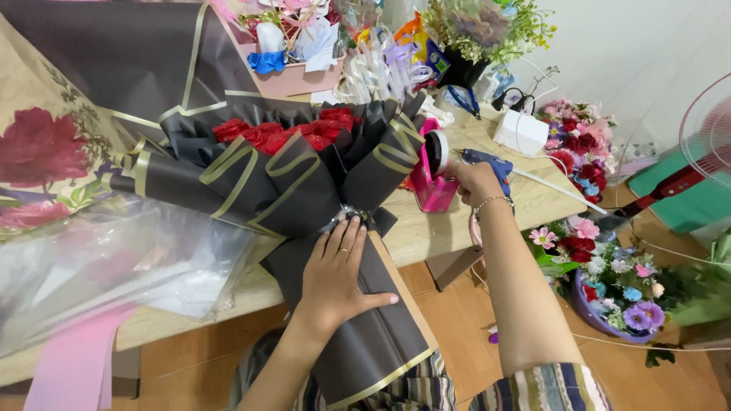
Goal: The person folds a large sheet of black wrapping paper with gold trim, cuts it into sections using scissors, and then wraps the paper around a bouquet of red roses. They secure the wrapping with tape and adjust the folds to create a finished presentation.
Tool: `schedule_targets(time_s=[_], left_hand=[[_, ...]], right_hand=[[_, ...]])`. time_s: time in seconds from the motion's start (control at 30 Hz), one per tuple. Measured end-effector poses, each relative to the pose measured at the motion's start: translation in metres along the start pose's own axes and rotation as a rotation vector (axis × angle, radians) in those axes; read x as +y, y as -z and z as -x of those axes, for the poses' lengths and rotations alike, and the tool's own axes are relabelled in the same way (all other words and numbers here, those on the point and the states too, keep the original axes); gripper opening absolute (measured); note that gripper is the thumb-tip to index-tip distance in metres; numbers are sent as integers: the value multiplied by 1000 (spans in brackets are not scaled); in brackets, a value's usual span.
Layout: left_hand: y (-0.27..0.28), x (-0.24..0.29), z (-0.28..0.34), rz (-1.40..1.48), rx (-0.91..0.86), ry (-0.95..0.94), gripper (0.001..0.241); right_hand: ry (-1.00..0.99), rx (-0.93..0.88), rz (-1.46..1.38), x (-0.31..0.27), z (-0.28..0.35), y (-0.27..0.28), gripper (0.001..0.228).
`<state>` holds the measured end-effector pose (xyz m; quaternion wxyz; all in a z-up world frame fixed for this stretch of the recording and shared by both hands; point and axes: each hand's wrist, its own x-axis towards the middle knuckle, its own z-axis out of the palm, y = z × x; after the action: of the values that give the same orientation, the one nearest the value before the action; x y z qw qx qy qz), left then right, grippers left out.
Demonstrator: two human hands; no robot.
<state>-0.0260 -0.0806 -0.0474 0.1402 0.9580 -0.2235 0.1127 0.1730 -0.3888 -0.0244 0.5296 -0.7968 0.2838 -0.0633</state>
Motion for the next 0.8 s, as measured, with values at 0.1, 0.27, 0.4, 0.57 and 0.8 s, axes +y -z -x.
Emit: schedule_targets(time_s=[0.1,0.27,0.4,0.57,0.8], left_hand=[[1,1,1,12,0,4,133],[-9,-3,0,18,-7,3,133],[-28,-8,3,-89,188,-43,143],[-27,-6,0,-107,159,-52,147],[-8,2,-8,-34,147,-157,139]], right_hand=[[-25,-23,8,2,-2,-2,23],[1,-17,49,-21,23,7,17],[133,-125,201,-38,36,20,24],[254,-174,268,-49,42,32,14],[374,-276,413,-62,44,34,23]])
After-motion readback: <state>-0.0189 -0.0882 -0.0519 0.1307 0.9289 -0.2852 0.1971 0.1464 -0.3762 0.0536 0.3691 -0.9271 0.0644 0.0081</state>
